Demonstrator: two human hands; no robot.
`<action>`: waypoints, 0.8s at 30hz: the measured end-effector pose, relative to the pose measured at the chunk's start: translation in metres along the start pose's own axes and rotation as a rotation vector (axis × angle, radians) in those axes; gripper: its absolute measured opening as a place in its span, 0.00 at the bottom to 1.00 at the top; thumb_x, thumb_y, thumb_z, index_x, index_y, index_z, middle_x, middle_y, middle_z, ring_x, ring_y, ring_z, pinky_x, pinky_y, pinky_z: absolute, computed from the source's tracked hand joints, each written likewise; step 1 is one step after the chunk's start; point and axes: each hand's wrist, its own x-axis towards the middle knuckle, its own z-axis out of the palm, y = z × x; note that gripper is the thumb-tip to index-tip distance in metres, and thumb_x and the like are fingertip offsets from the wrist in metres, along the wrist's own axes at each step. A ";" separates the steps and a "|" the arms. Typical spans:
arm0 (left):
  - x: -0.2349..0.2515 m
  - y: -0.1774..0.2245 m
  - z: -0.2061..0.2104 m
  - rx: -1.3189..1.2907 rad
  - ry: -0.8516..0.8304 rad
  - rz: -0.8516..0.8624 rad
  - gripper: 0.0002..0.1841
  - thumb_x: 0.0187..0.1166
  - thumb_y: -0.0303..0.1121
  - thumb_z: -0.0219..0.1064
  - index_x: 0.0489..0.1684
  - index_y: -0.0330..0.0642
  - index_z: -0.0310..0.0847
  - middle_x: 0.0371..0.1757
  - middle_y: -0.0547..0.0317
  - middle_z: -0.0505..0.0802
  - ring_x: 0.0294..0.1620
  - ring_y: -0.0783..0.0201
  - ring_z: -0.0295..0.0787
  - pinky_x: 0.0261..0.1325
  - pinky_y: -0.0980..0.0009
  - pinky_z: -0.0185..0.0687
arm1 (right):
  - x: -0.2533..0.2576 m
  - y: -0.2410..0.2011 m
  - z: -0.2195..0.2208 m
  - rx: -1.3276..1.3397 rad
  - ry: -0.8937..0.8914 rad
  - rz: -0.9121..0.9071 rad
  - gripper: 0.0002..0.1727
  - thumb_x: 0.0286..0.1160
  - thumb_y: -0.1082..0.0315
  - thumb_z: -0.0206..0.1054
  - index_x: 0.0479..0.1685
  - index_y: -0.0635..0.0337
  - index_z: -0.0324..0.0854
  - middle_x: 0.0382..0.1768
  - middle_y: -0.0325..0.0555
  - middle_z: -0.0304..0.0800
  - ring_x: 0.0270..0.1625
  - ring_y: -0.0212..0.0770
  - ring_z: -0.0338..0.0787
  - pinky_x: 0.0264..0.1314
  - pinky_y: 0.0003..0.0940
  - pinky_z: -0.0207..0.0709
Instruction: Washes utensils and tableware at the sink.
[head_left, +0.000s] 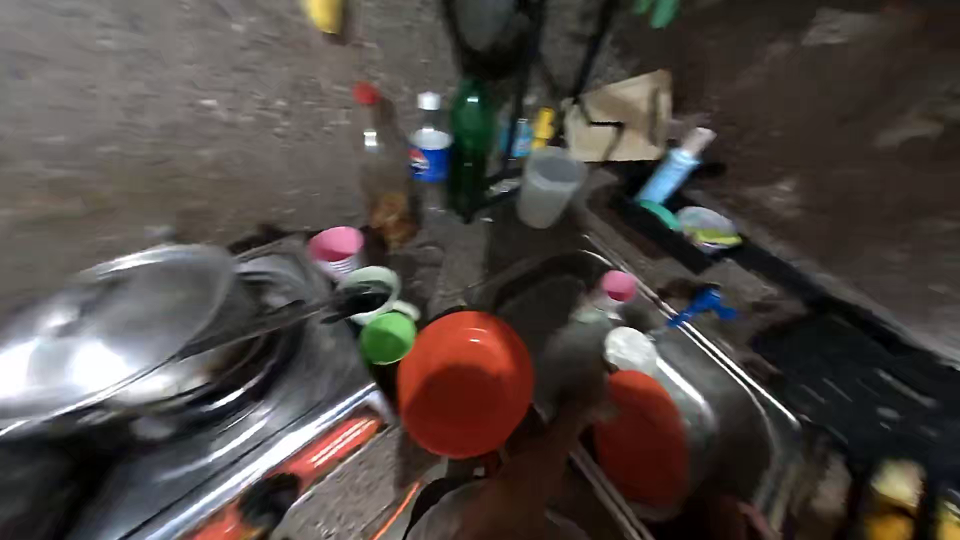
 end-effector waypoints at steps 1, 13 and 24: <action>0.008 -0.005 0.006 -0.020 0.009 0.006 0.40 0.77 0.36 0.70 0.91 0.39 0.56 0.80 0.36 0.78 0.79 0.41 0.77 0.78 0.42 0.74 | 0.002 -0.012 0.000 -0.027 -0.003 0.091 0.16 0.85 0.67 0.61 0.50 0.76 0.86 0.42 0.55 0.93 0.46 0.34 0.92 0.57 0.34 0.87; 0.048 -0.018 0.024 0.052 0.155 0.072 0.34 0.77 0.38 0.72 0.82 0.33 0.68 0.76 0.36 0.82 0.79 0.43 0.78 0.81 0.45 0.72 | 0.010 -0.022 0.013 -0.062 0.150 0.282 0.16 0.78 0.59 0.61 0.38 0.61 0.90 0.27 0.39 0.90 0.28 0.29 0.87 0.34 0.34 0.84; 0.069 -0.004 0.019 -0.283 0.246 0.217 0.26 0.84 0.29 0.64 0.79 0.27 0.70 0.73 0.32 0.84 0.76 0.46 0.81 0.80 0.52 0.74 | 0.015 -0.012 0.016 0.009 0.193 0.276 0.18 0.78 0.57 0.59 0.39 0.60 0.90 0.26 0.37 0.90 0.27 0.26 0.86 0.32 0.30 0.82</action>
